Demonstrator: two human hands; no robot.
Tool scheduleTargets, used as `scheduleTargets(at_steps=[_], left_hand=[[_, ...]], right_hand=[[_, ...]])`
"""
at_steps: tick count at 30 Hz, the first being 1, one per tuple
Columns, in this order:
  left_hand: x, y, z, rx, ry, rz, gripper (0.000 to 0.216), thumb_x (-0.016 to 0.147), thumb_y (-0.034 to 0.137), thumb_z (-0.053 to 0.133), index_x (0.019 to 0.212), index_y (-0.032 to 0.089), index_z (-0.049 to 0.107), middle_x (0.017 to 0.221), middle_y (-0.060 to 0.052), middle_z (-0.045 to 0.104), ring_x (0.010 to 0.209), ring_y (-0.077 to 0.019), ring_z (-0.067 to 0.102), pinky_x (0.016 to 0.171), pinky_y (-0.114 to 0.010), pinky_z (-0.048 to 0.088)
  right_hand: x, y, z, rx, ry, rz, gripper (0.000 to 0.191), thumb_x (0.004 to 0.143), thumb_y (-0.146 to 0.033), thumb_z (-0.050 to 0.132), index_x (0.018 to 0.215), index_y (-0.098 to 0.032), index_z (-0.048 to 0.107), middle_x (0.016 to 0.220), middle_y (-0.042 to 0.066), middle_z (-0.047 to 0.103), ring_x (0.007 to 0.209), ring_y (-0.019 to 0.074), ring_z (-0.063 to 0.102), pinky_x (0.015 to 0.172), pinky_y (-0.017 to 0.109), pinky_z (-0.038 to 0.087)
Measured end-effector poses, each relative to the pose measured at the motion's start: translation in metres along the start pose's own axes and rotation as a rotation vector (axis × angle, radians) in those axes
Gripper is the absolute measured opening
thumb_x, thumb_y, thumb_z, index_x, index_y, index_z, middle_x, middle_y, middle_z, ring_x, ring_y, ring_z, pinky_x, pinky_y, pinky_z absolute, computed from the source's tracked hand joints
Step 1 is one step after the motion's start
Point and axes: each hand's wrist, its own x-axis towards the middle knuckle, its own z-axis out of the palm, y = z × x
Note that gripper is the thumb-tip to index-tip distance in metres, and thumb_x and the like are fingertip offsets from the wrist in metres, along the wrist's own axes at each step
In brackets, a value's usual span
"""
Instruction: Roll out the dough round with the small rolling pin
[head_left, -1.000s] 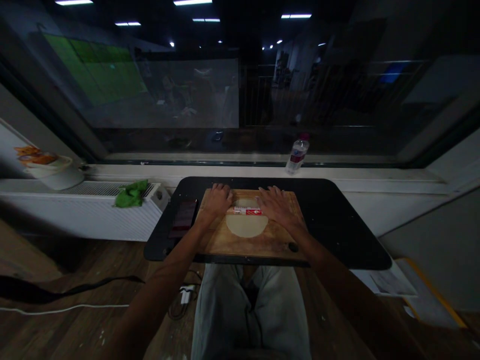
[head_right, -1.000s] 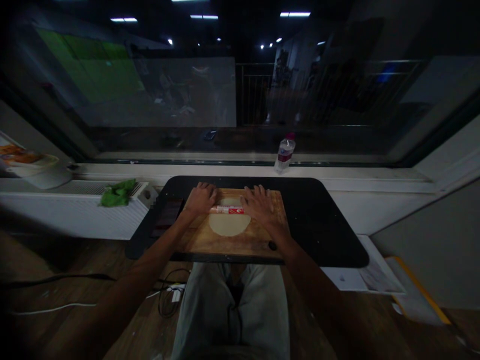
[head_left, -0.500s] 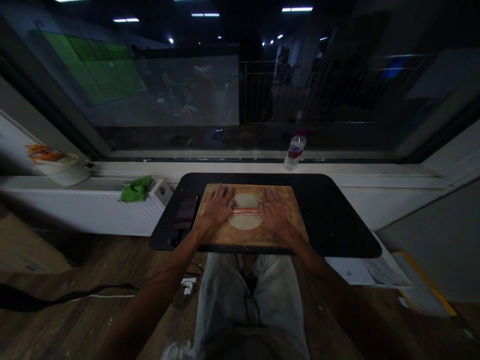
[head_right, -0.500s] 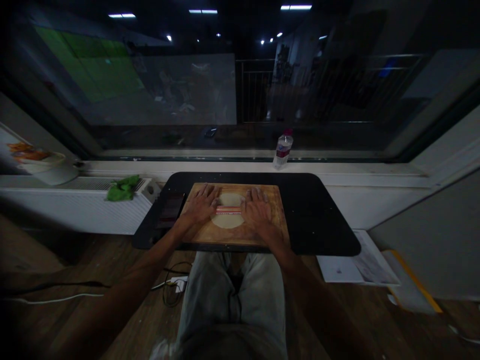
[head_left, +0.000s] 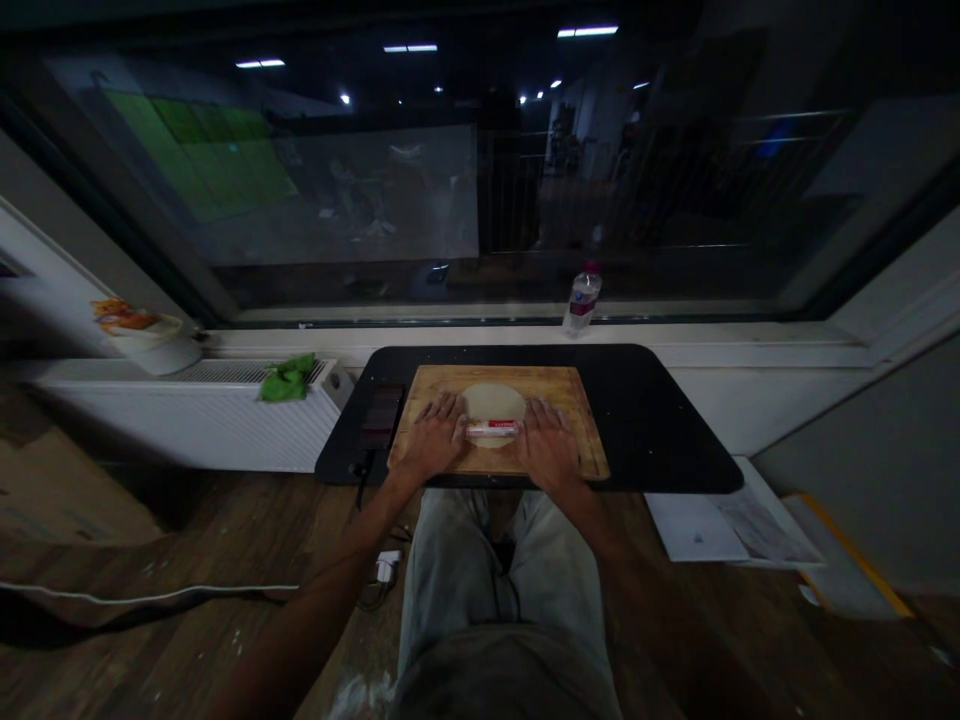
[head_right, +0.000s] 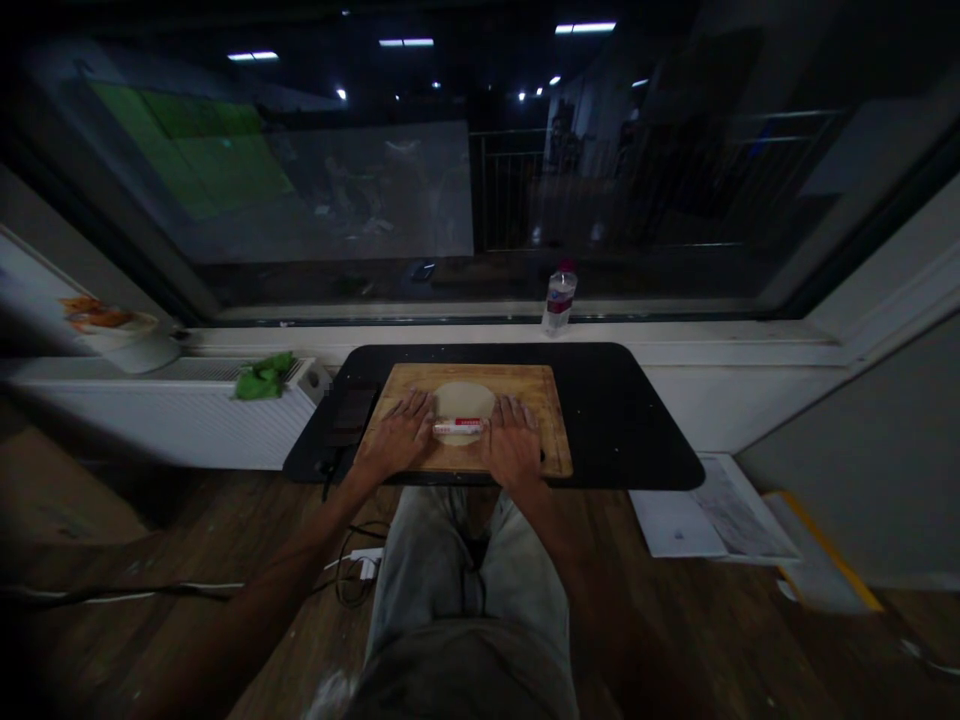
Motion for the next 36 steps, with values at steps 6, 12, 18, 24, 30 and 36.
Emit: scheduleTargets(at_steps=[6, 12, 18, 24, 30, 36], left_hand=[[-0.019, 0.005, 0.001, -0.003, 0.053, 0.016, 0.058, 0.119, 0.032, 0.032, 0.168, 0.013, 0.058, 0.174, -0.015, 0.058, 0.168, -0.0297, 0.048, 0.139, -0.051, 0.042], [-0.033, 0.007, 0.006, 0.015, 0.126, 0.038, 0.058, 0.120, 0.036, 0.034, 0.171, 0.016, 0.054, 0.176, -0.014, 0.055, 0.169, -0.0290, 0.047, 0.141, -0.051, 0.038], [-0.023, 0.006, 0.008, 0.006, 0.109, 0.004, 0.059, 0.120, 0.034, 0.031, 0.169, 0.011, 0.056, 0.178, -0.015, 0.054, 0.173, -0.0311, 0.040, 0.141, -0.053, 0.038], [0.009, 0.002, 0.003, 0.036, 0.051, -0.031, 0.062, 0.119, 0.034, 0.029, 0.167, 0.010, 0.058, 0.176, -0.016, 0.056, 0.174, -0.0324, 0.038, 0.142, -0.054, 0.033], [0.042, -0.001, -0.006, 0.059, -0.025, -0.056, 0.063, 0.118, 0.035, 0.030, 0.170, 0.010, 0.055, 0.180, -0.015, 0.051, 0.177, -0.0333, 0.030, 0.144, -0.057, 0.027], [0.070, -0.008, -0.007, 0.040, -0.010, -0.065, 0.064, 0.117, 0.035, 0.030, 0.174, 0.014, 0.051, 0.181, -0.013, 0.049, 0.177, -0.0330, 0.029, 0.144, -0.059, 0.026]], right_hand=[[-0.015, -0.006, 0.001, 0.029, 0.067, 0.024, 0.059, 0.117, -0.031, 0.037, 0.161, -0.002, 0.063, 0.167, 0.026, 0.062, 0.161, 0.0360, 0.053, 0.134, 0.053, 0.036], [-0.030, -0.009, 0.006, -0.011, 0.133, 0.015, 0.058, 0.116, -0.028, 0.039, 0.164, -0.004, 0.061, 0.169, 0.025, 0.061, 0.160, 0.0356, 0.054, 0.134, 0.053, 0.036], [-0.022, -0.003, 0.007, -0.034, 0.115, -0.014, 0.059, 0.117, -0.030, 0.037, 0.166, -0.004, 0.059, 0.167, 0.025, 0.063, 0.163, 0.0344, 0.052, 0.135, 0.052, 0.035], [0.013, 0.008, 0.007, -0.085, -0.011, -0.025, 0.060, 0.117, -0.029, 0.036, 0.162, 0.000, 0.063, 0.173, 0.026, 0.056, 0.166, 0.0353, 0.048, 0.139, 0.050, 0.031], [0.047, 0.016, 0.012, -0.072, -0.090, -0.028, 0.062, 0.116, -0.029, 0.034, 0.168, -0.003, 0.056, 0.175, 0.024, 0.055, 0.169, 0.0348, 0.044, 0.138, 0.053, 0.033], [0.074, 0.023, 0.021, -0.082, -0.110, -0.015, 0.063, 0.116, -0.030, 0.038, 0.171, -0.004, 0.054, 0.179, 0.023, 0.048, 0.170, 0.0361, 0.042, 0.139, 0.055, 0.031]])
